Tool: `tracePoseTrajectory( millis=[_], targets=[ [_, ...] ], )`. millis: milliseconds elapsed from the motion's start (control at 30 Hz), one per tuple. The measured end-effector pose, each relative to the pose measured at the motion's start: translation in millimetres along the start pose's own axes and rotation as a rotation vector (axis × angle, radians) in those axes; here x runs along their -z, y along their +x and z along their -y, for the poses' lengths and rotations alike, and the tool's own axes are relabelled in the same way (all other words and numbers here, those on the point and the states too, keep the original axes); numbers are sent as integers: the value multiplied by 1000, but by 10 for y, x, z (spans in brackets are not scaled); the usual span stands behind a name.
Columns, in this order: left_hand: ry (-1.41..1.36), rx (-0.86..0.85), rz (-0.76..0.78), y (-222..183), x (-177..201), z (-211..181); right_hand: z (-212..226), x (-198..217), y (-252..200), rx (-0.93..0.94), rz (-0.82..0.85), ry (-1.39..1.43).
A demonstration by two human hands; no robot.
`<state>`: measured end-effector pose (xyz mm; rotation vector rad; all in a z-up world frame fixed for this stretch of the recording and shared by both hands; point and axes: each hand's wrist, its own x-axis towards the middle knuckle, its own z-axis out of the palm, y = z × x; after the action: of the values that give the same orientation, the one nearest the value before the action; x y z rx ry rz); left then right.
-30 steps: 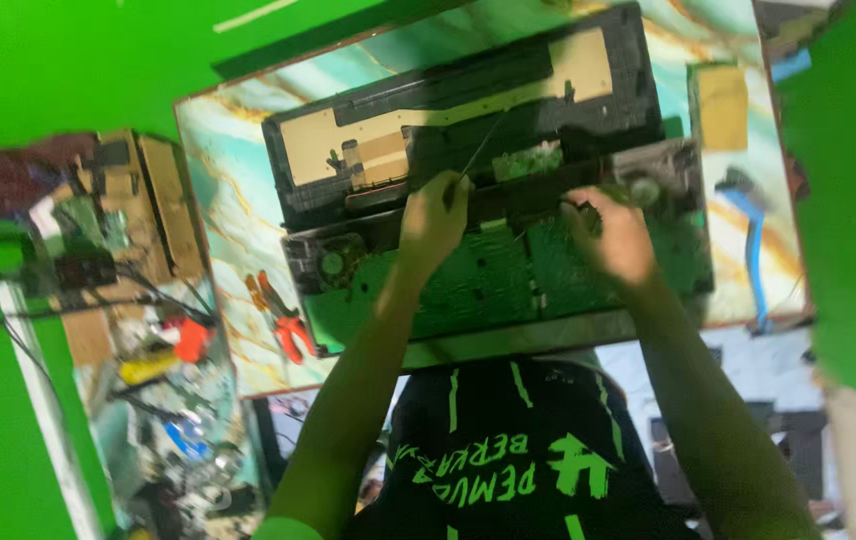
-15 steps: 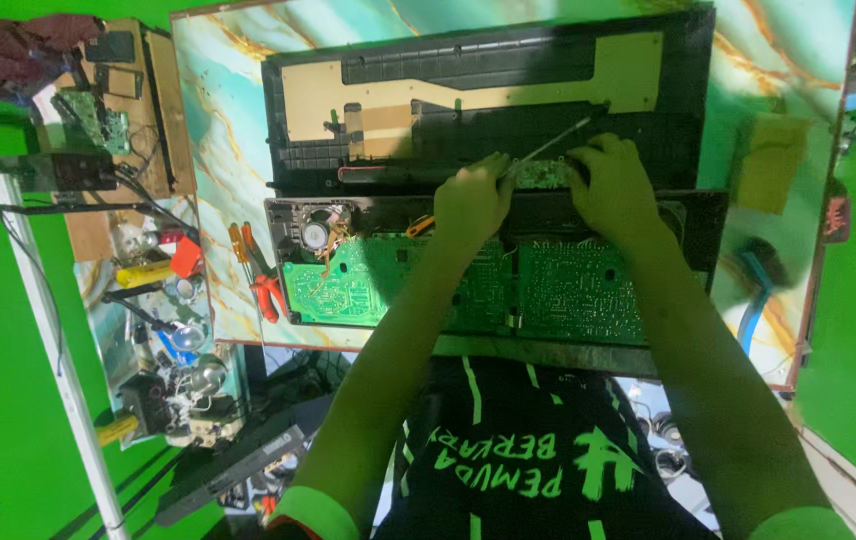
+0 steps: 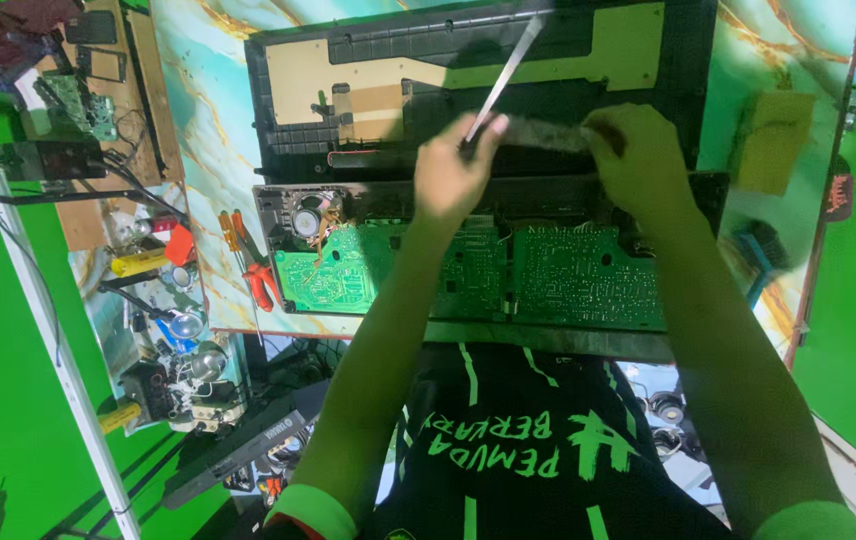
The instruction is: The person brushes a circuit board, handles a small electronic component, and uses a screwdriver to secure parts inside a disassembled electronic keyboard on a desk.
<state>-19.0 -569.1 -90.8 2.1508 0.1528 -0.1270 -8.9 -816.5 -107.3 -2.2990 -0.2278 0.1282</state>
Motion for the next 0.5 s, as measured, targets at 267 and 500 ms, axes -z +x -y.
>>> tracePoseTrajectory(
  millis=[267,500],
  targets=[
    [-389,77,-9,-279,212,-75,318,290,-242,-176,-27,201],
    [-502,373,136,-612,297,-294,592,335,-481,-358,59,357]
  ],
)
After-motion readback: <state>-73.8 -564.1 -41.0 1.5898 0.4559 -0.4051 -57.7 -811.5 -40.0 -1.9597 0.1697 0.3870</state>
